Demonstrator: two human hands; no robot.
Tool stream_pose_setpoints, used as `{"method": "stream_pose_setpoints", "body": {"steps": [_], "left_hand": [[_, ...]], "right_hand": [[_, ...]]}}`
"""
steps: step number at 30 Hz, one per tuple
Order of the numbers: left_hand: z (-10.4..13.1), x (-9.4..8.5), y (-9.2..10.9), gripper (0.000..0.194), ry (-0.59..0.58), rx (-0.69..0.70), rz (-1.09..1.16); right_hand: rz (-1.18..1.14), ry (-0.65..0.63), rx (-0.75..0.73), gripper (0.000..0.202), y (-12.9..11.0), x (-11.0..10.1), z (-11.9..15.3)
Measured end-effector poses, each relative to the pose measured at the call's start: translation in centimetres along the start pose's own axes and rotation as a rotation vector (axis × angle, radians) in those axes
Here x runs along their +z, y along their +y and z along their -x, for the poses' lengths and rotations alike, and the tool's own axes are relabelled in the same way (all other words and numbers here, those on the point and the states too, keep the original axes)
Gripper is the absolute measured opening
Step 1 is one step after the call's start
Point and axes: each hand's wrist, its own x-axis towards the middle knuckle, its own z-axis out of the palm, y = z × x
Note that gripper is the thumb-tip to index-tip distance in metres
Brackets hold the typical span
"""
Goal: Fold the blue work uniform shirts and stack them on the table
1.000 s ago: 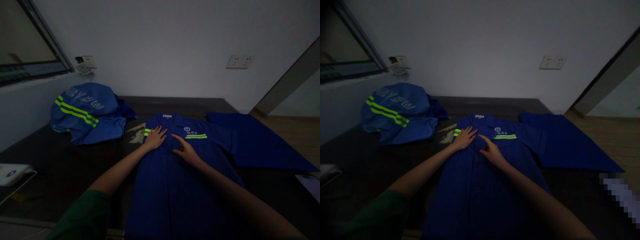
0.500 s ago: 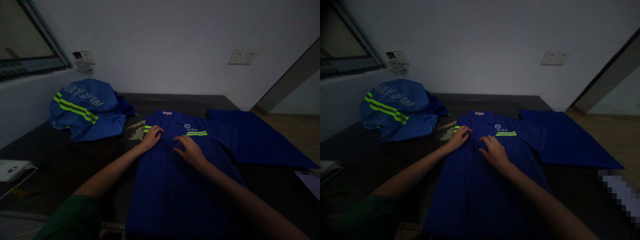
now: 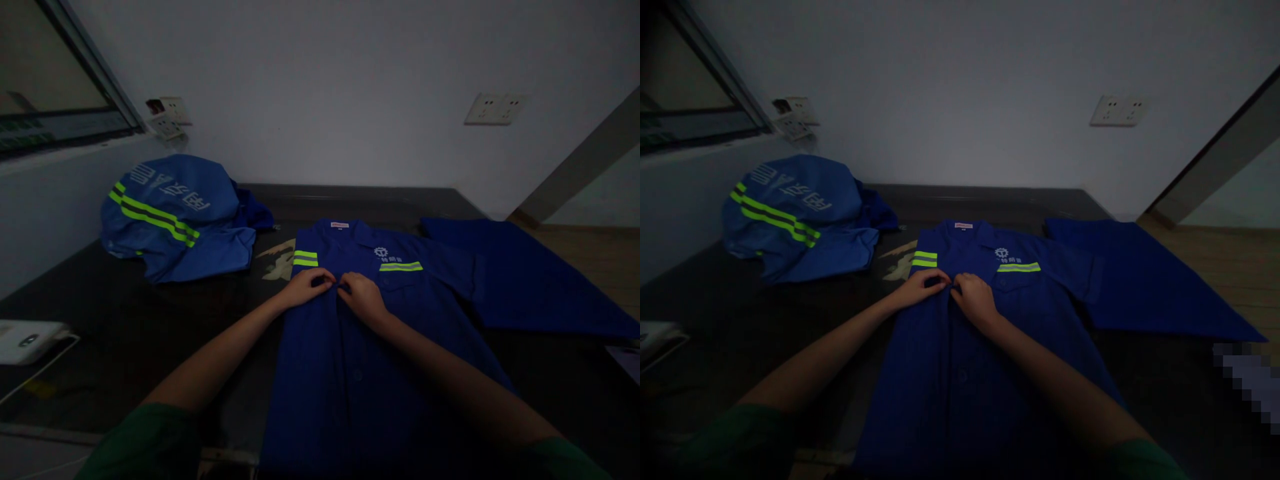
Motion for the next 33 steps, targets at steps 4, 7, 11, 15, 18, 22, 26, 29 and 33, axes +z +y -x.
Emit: {"method": "stream_pose_setpoints", "body": {"steps": [4,7,11,15,18,22,26,29,33], "left_hand": [[0.2,-0.3,0.5,0.018,-0.043,-0.001,-0.009],[0.2,-0.4,0.4,0.016,-0.063,-0.003,-0.044],[0.1,-0.2,0.2,0.015,-0.056,0.039,-0.084],[-0.1,0.1,0.2,0.017,-0.031,0.069,-0.092],[-0.3,0.3,0.2,0.018,-0.016,0.063,-0.132],[-0.5,0.6,0.5,0.017,-0.028,0.033,-0.247],[0.0,1.3,1.3,0.014,-0.024,-0.001,-0.435],[0.1,1.5,1.5,0.024,0.013,0.022,-0.523],[-1.9,0.2,0.3,0.033,0.093,0.022,-0.509]], "right_hand": [[-0.172,0.030,0.015,0.013,0.7,0.7,-0.2],[-0.300,0.013,-0.047,0.018,0.9,0.9,0.2],[-0.291,0.051,-0.153,0.014,1.4,0.4,2.0],[-0.074,0.089,-0.164,0.026,1.9,-0.7,3.4],[0.041,0.056,-0.194,0.010,1.8,-1.1,3.6],[0.125,0.024,-0.253,0.016,0.8,-0.9,3.7],[0.098,-0.006,-0.294,0.019,0.6,-1.1,4.1],[-0.022,0.038,-0.245,0.021,2.1,-2.4,3.2],[-0.081,0.147,-0.049,0.022,5.7,-4.2,-0.2]]}}
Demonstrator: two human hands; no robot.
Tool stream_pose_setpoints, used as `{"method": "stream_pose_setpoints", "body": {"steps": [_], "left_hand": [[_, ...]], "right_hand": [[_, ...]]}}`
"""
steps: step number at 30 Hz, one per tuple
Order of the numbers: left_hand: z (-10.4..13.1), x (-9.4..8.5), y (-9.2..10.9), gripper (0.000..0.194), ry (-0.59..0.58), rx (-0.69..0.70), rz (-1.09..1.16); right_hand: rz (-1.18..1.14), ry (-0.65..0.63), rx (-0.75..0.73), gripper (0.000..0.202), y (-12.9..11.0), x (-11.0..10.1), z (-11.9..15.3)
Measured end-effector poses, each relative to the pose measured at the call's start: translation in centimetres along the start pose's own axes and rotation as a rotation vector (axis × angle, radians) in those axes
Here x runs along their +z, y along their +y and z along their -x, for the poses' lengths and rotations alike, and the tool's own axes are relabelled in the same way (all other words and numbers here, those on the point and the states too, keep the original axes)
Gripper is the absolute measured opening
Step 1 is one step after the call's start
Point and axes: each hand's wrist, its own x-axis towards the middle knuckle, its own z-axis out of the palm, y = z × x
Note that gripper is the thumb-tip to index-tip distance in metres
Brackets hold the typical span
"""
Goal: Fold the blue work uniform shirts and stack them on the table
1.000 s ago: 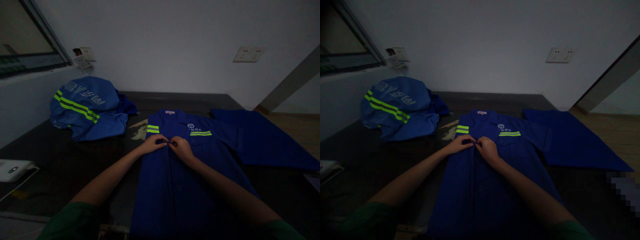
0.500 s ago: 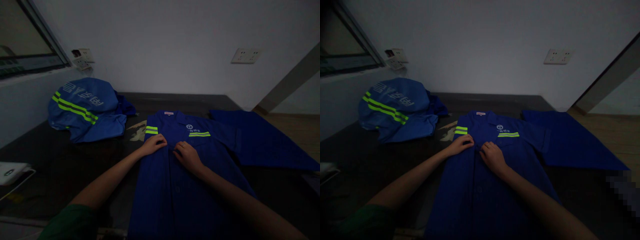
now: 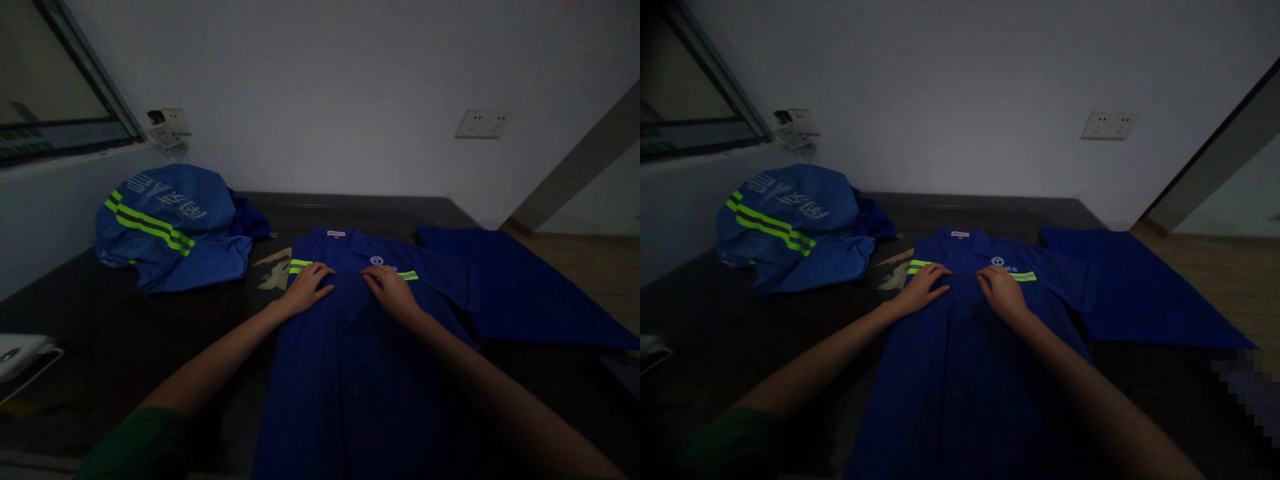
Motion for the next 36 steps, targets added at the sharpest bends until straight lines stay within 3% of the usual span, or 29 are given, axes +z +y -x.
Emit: {"method": "stream_pose_setpoints", "body": {"steps": [6,13,16,18,21,26,30,36], "left_hand": [[-5.7,0.7,-5.0,0.042,-0.011,-0.342,-0.254],[-6.5,2.9,-6.8,0.055,-0.072,-0.436,-0.291],[-6.5,2.7,-6.5,0.058,-0.058,-0.464,-0.289],[-6.4,2.1,-6.1,0.056,0.029,-0.450,-0.281],[-5.3,0.8,-4.8,0.043,0.146,-0.326,-0.183],[-0.9,-0.2,-1.1,0.028,-0.025,-0.061,0.061],[1.4,0.5,0.8,0.045,-0.158,-0.037,-0.015],[1.2,1.1,1.3,0.050,-0.248,-0.083,-0.198]], "right_hand": [[0.088,-0.060,0.235,0.013,3.7,0.5,-4.2],[-0.030,-0.171,0.311,0.018,4.9,1.6,-4.2],[0.015,-0.165,0.259,0.017,4.9,1.2,-4.2],[0.093,-0.101,0.196,0.016,4.3,0.8,-4.1],[0.102,-0.030,0.064,0.013,2.1,0.3,-3.5],[-0.062,-0.254,-0.076,0.004,-2.8,1.2,-0.2],[-0.016,-0.292,-0.156,0.003,-4.4,2.1,2.4],[-0.046,-0.282,-0.175,0.012,-4.5,2.2,3.8]]}}
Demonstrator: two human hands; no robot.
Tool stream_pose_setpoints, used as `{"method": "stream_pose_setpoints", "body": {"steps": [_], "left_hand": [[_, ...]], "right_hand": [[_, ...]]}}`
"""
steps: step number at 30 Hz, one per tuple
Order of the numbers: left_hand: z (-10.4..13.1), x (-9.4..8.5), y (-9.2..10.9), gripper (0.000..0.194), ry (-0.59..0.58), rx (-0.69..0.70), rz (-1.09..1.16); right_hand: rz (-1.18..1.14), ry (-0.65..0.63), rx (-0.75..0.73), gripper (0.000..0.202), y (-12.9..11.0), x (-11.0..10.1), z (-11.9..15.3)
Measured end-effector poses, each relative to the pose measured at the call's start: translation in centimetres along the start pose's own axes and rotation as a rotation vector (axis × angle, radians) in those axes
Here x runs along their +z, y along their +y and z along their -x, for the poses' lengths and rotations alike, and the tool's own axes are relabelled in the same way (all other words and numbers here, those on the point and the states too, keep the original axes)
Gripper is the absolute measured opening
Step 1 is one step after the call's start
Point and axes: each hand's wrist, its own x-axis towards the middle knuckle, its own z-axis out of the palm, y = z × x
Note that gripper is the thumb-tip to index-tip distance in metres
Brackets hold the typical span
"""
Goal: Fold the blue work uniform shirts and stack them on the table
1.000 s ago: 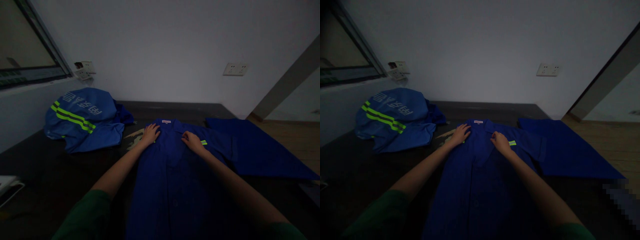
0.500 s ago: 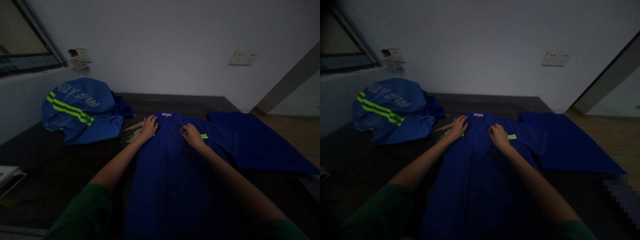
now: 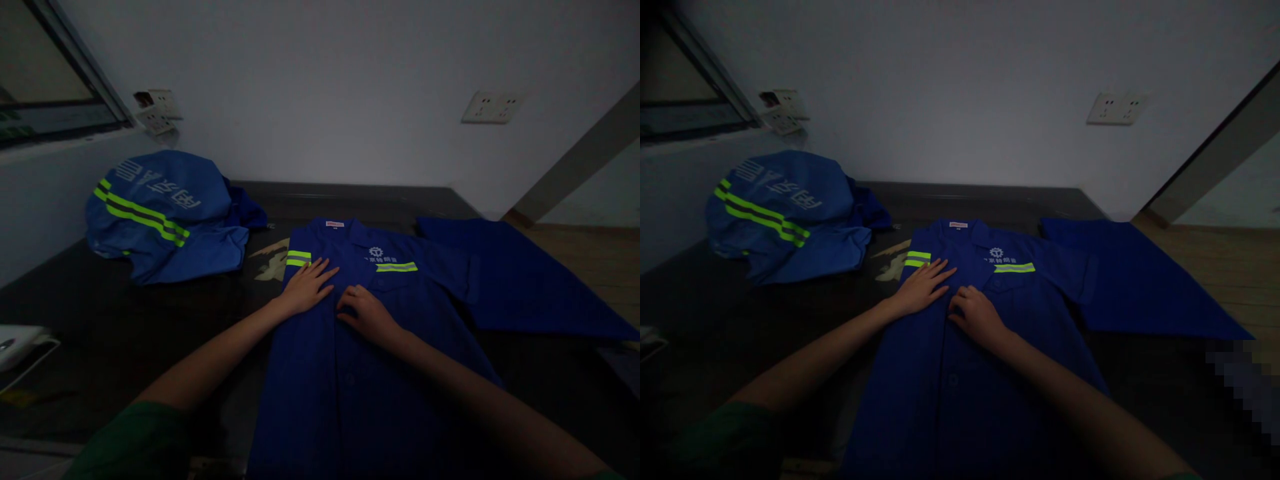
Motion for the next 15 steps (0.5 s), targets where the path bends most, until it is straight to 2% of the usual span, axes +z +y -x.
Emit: {"method": "stream_pose_setpoints", "body": {"steps": [8,12,15], "left_hand": [[0.0,0.6,0.2,0.051,0.006,-0.027,-0.067],[-1.6,-0.6,-1.1,0.050,-0.052,-0.053,0.068],[-3.9,-1.3,-2.2,0.044,0.076,-0.136,0.068]], "right_hand": [[0.174,-0.023,-0.019,0.014,-0.9,0.4,0.9],[0.071,0.005,0.003,0.015,-0.7,-0.2,0.4],[0.030,0.101,0.034,0.021,0.3,-1.1,-1.4]]}}
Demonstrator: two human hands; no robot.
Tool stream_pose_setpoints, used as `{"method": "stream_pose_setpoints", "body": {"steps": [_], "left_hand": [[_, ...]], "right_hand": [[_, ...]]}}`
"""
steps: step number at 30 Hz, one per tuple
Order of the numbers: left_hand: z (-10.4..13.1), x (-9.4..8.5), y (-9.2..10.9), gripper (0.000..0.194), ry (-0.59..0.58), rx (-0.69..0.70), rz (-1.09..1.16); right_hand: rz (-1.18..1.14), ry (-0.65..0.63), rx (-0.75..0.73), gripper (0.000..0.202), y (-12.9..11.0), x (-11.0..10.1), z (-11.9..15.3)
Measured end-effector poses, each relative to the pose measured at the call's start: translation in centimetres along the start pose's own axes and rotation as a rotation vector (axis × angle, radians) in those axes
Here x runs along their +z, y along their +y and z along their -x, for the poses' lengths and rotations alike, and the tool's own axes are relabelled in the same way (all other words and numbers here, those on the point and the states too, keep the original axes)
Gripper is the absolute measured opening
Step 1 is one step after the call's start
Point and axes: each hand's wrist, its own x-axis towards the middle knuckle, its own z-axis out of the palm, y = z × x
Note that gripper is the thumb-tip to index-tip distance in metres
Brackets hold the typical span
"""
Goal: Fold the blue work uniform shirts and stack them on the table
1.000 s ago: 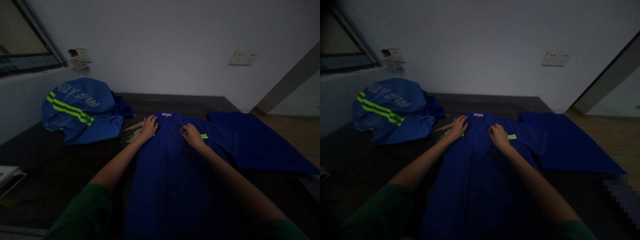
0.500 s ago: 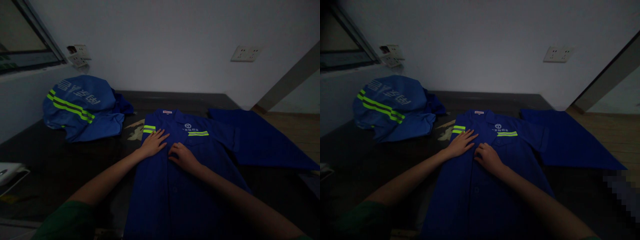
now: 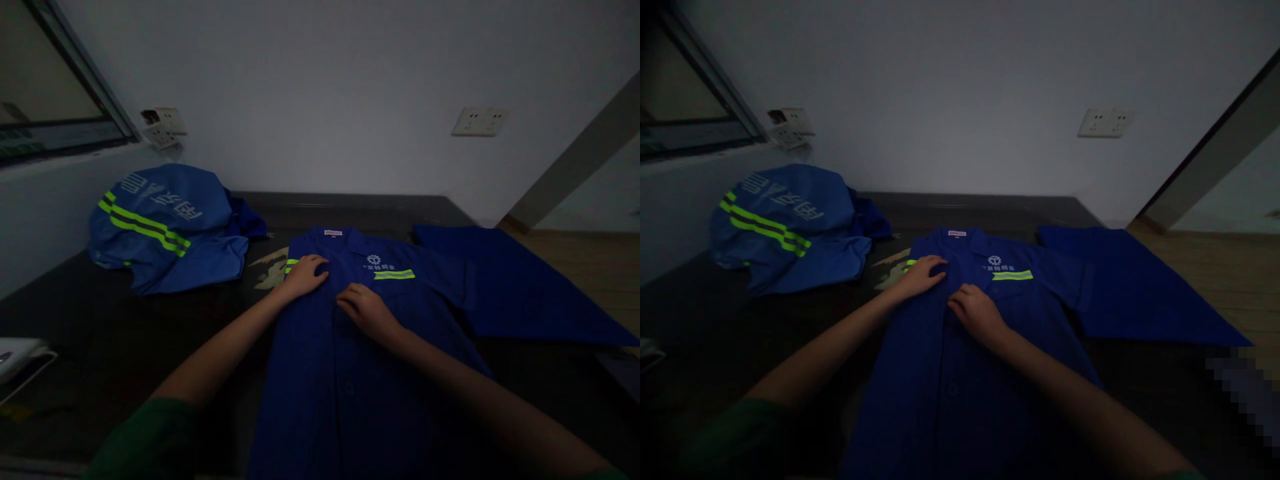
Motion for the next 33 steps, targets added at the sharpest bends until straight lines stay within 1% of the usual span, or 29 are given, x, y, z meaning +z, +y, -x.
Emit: {"method": "stream_pose_setpoints", "body": {"steps": [1,2,3,4,6,8,10,12,14,16,19,21,23,25,26,28,30,31,32,33], "left_hand": [[-0.8,0.1,-0.2,0.045,0.047,-0.033,-0.031],[-1.5,0.3,-0.4,0.047,0.069,-0.066,-0.065],[-2.1,0.6,-0.5,0.049,0.065,-0.100,-0.093],[-2.6,0.9,-0.6,0.050,0.045,-0.132,-0.113],[-3.2,1.7,-0.7,0.051,0.007,-0.189,-0.134],[-3.4,2.2,-0.8,0.052,0.002,-0.211,-0.145],[-3.4,2.5,-0.8,0.053,0.006,-0.208,-0.151],[-3.4,2.5,-0.9,0.053,0.008,-0.205,-0.156],[-3.3,2.4,-0.9,0.053,0.011,-0.207,-0.161],[-3.3,2.4,-0.9,0.053,0.014,-0.200,-0.167],[-3.3,2.6,-1.0,0.053,0.020,-0.196,-0.180],[-3.3,2.7,-1.0,0.053,0.027,-0.200,-0.178],[-3.4,2.9,-1.1,0.053,0.039,-0.193,-0.162],[-3.5,2.9,-1.2,0.052,0.061,-0.187,-0.134],[-3.5,2.7,-1.1,0.051,0.091,-0.181,-0.116],[-3.4,2.1,-0.9,0.048,0.199,-0.139,-0.072],[-2.8,1.2,-0.4,0.041,0.311,-0.043,0.005],[-2.2,0.7,0.0,0.036,0.328,0.013,0.069],[-1.4,0.2,0.4,0.031,0.305,0.068,0.147],[-0.5,-0.2,0.9,0.027,0.248,0.118,0.230]], "right_hand": [[0.031,0.038,0.019,0.024,0.5,-0.1,-0.8],[0.078,0.065,0.043,0.029,1.1,-0.2,-1.7],[0.132,0.071,0.071,0.034,1.7,-0.1,-2.4],[0.184,0.055,0.100,0.040,2.4,0.1,-3.0],[0.259,-0.016,0.149,0.049,3.8,0.8,-3.8],[0.291,-0.076,0.166,0.053,5.0,1.6,-3.8],[0.301,-0.075,0.157,0.053,5.6,2.1,-3.5],[0.306,-0.021,0.139,0.052,5.5,2.3,-3.1],[0.286,0.035,0.095,0.050,4.6,2.2,-2.6],[0.239,0.058,-0.011,0.048,3.2,2.1,-2.2],[0.176,0.002,-0.233,0.049,1.4,2.5,-1.7],[0.173,-0.068,-0.309,0.049,0.8,3.1,-1.6],[0.167,-0.129,-0.305,0.049,0.9,3.6,-1.7],[0.109,-0.149,-0.279,0.049,1.2,3.6,-1.6],[0.053,-0.135,-0.263,0.049,1.4,3.4,-1.5],[-0.082,-0.058,-0.209,0.046,1.7,2.4,-1.0],[-0.184,0.031,-0.138,0.032,1.7,1.2,-0.1],[-0.207,0.055,-0.106,0.024,1.7,0.6,0.5],[-0.213,0.060,-0.082,0.016,1.6,0.1,1.1],[-0.206,0.047,-0.069,0.013,1.5,-0.1,1.7]]}}
